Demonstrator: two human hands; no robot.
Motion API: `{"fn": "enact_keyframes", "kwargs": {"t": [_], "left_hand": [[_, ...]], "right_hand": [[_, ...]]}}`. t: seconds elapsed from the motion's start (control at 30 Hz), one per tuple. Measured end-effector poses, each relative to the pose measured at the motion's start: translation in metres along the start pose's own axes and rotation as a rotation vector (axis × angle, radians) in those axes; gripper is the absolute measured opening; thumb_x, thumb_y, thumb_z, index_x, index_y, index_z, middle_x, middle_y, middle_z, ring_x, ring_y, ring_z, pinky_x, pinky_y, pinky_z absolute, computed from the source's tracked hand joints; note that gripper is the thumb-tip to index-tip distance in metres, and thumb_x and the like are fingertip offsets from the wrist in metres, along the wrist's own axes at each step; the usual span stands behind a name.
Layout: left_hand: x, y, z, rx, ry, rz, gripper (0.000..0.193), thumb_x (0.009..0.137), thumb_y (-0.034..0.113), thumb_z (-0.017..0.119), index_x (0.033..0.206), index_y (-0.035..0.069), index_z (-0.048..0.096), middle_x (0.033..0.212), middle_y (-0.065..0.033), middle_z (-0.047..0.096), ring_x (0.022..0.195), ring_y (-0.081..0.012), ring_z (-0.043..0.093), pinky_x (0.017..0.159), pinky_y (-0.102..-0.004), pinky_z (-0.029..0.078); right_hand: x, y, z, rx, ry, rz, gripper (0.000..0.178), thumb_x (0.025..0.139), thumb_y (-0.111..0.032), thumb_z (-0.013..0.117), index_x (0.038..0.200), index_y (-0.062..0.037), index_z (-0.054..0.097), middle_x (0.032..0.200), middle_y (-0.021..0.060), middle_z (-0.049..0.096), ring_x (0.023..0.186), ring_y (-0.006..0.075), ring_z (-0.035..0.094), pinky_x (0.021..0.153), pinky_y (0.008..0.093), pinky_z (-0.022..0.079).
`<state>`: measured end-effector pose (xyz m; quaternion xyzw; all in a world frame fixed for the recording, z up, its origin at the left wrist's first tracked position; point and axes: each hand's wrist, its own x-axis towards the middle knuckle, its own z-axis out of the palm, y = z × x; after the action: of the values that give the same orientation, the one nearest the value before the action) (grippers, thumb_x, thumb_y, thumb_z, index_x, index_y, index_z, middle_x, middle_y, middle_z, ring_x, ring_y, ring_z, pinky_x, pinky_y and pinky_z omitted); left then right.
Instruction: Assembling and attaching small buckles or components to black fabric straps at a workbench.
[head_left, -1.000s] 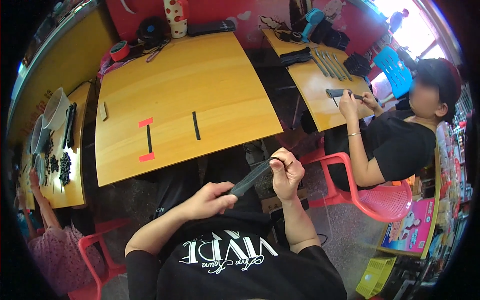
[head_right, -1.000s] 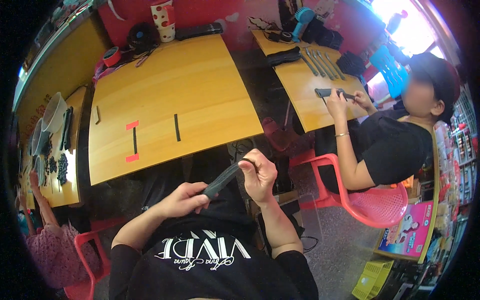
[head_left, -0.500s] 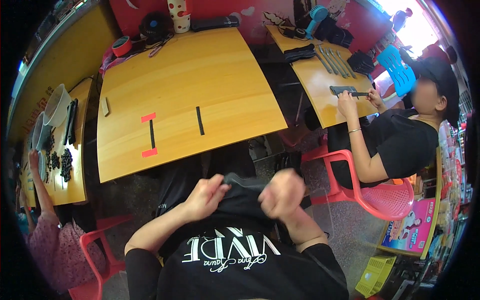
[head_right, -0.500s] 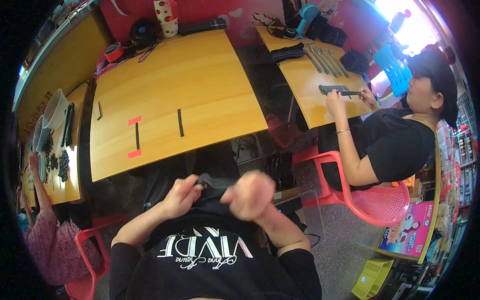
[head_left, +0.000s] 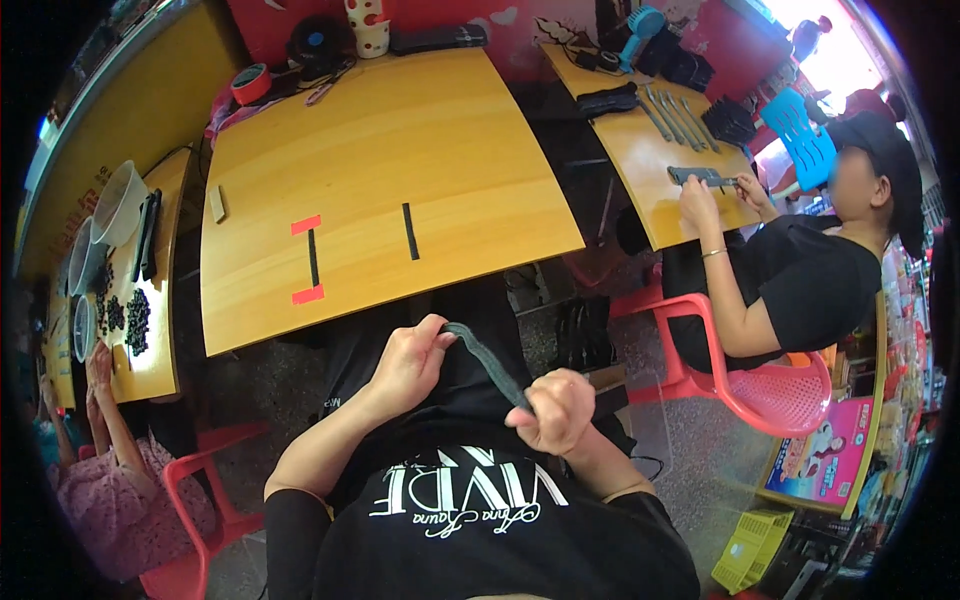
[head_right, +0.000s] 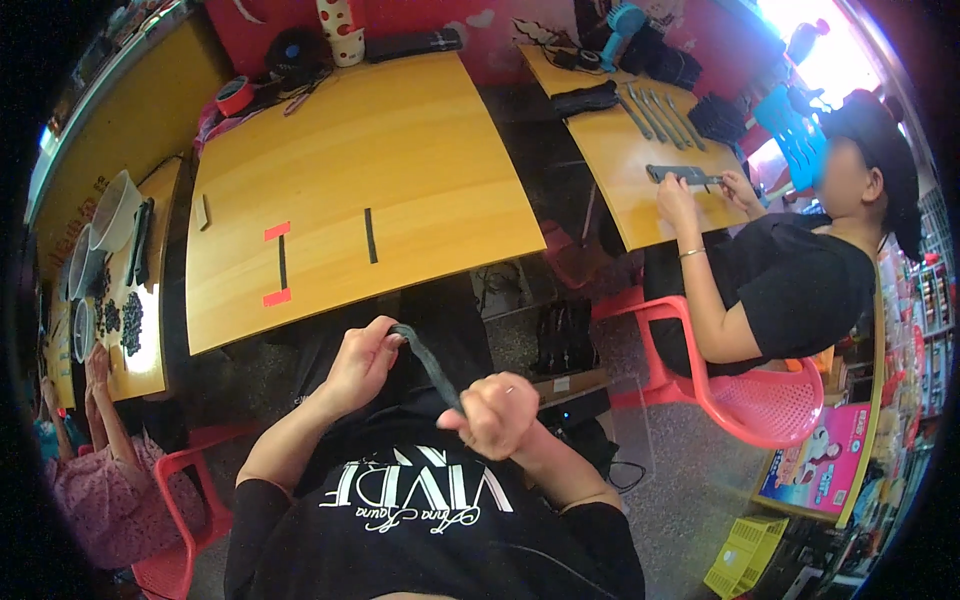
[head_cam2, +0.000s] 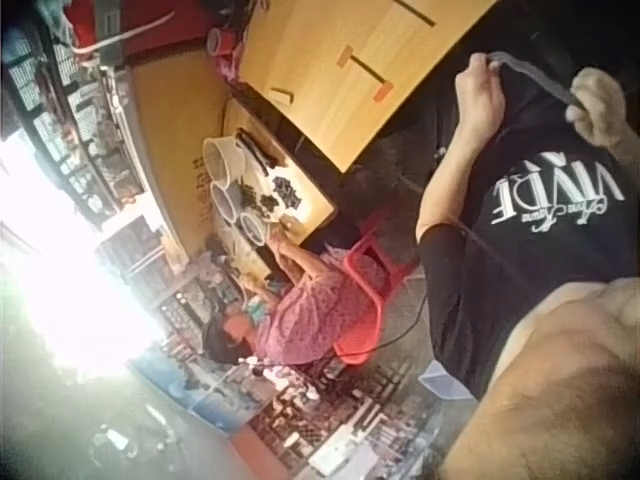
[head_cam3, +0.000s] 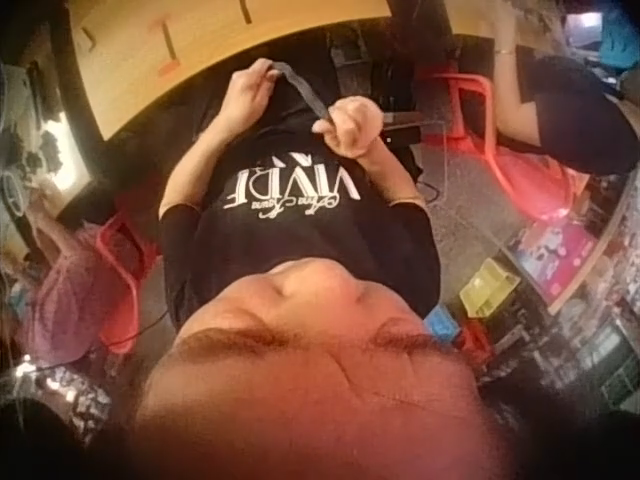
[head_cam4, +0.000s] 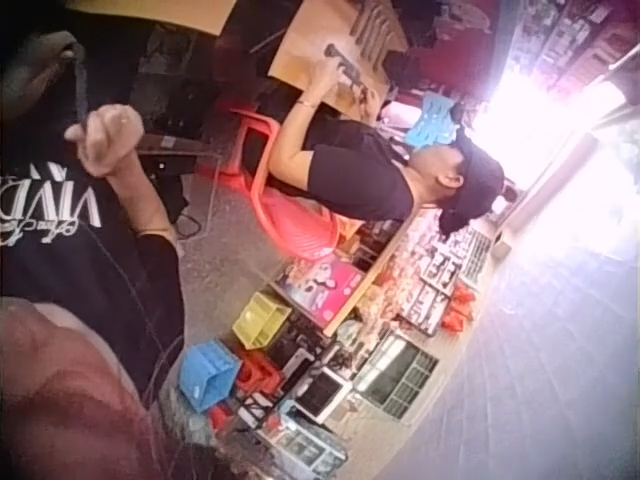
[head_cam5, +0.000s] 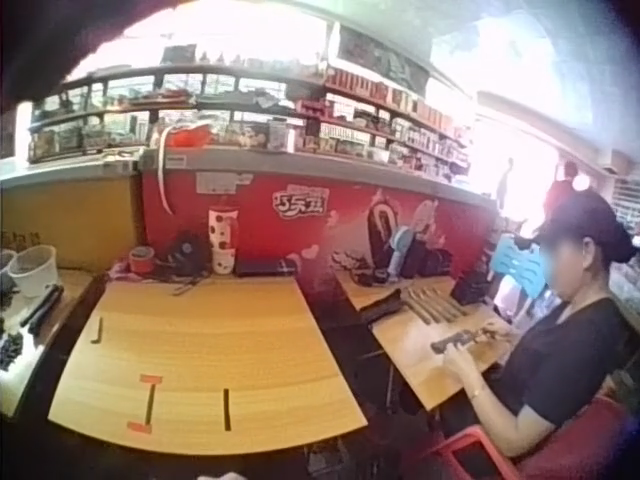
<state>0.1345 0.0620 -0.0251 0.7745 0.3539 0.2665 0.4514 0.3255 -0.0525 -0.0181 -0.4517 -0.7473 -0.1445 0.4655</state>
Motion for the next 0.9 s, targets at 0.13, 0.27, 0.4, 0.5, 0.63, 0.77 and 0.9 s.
{"fn": "enact_keyframes", "kwargs": {"t": [0.13,0.27,0.4,0.5,0.63,0.77,0.9], "left_hand": [[-0.008,0.011,0.009,-0.141,-0.267,0.325,0.016,0.090,0.004,0.055,0.077,-0.001,0.047,0.063,-0.0209,0.050,0.059,-0.0408,0.054,0.051,-0.0420,0.042],[-0.014,0.036,0.007,-0.276,-0.599,0.345,0.028,0.094,0.015,0.057,0.074,-0.001,0.045,0.058,-0.0185,0.042,0.055,-0.0394,0.049,0.050,-0.0436,0.036],[-0.013,-0.013,0.011,0.024,-0.044,0.226,0.018,0.088,0.005,0.059,0.076,-0.002,0.047,0.062,-0.0231,0.052,0.060,-0.0432,0.056,0.048,-0.0424,0.042],[-0.001,-0.026,0.014,0.034,0.031,-0.046,0.020,0.089,0.010,0.059,0.077,-0.002,0.049,0.061,-0.0257,0.053,0.064,-0.0439,0.058,0.050,-0.0434,0.044],[-0.003,-0.016,0.010,0.086,0.045,-0.020,0.012,0.090,0.006,0.056,0.083,-0.003,0.053,0.059,-0.0216,0.053,0.054,-0.0380,0.057,0.048,-0.0390,0.041],[-0.007,0.019,-0.006,0.037,-0.167,0.010,0.014,0.091,0.010,0.058,0.096,-0.003,0.061,0.062,-0.0163,0.060,0.050,-0.0273,0.057,0.049,-0.0326,0.044],[-0.006,0.021,-0.029,-0.308,-0.247,-0.343,0.024,0.091,0.014,0.060,0.108,-0.003,0.063,0.070,-0.0041,0.064,0.058,-0.0068,0.054,0.052,-0.0240,0.046]], "right_hand": [[0.010,0.054,0.002,0.256,0.100,0.681,0.021,0.094,-0.019,0.060,0.082,-0.0020,0.057,0.068,0.0024,0.053,0.057,0.0131,0.049,0.052,0.0271,0.040],[-0.014,0.049,0.035,0.837,-0.064,0.988,0.026,0.098,-0.022,0.055,0.081,-0.0026,0.057,0.071,-0.0057,0.045,0.064,0.0040,0.038,0.056,0.0211,0.034],[-0.009,0.032,0.015,0.083,0.232,0.621,0.025,0.096,-0.021,0.055,0.080,-0.0025,0.054,0.065,0.0037,0.051,0.055,0.0166,0.049,0.051,0.0285,0.041],[-0.008,0.007,0.018,-0.009,0.031,-0.005,0.023,0.096,-0.020,0.052,0.084,-0.0015,0.053,0.068,0.0085,0.055,0.053,0.0270,0.053,0.045,0.0336,0.039],[-0.013,0.040,0.025,0.112,0.212,0.540,0.022,0.096,-0.021,0.055,0.080,-0.0061,0.053,0.065,0.0028,0.049,0.048,0.0148,0.045,0.044,0.0265,0.036],[-0.037,0.049,0.030,0.491,0.348,1.032,0.025,0.098,-0.019,0.056,0.076,-0.0074,0.053,0.064,-0.0064,0.044,0.053,0.0020,0.035,0.046,0.0188,0.028],[-0.030,0.041,0.028,0.778,0.306,1.196,0.023,0.097,-0.021,0.056,0.077,-0.0102,0.055,0.064,-0.0061,0.046,0.047,0.0016,0.037,0.040,0.0172,0.029]]}}
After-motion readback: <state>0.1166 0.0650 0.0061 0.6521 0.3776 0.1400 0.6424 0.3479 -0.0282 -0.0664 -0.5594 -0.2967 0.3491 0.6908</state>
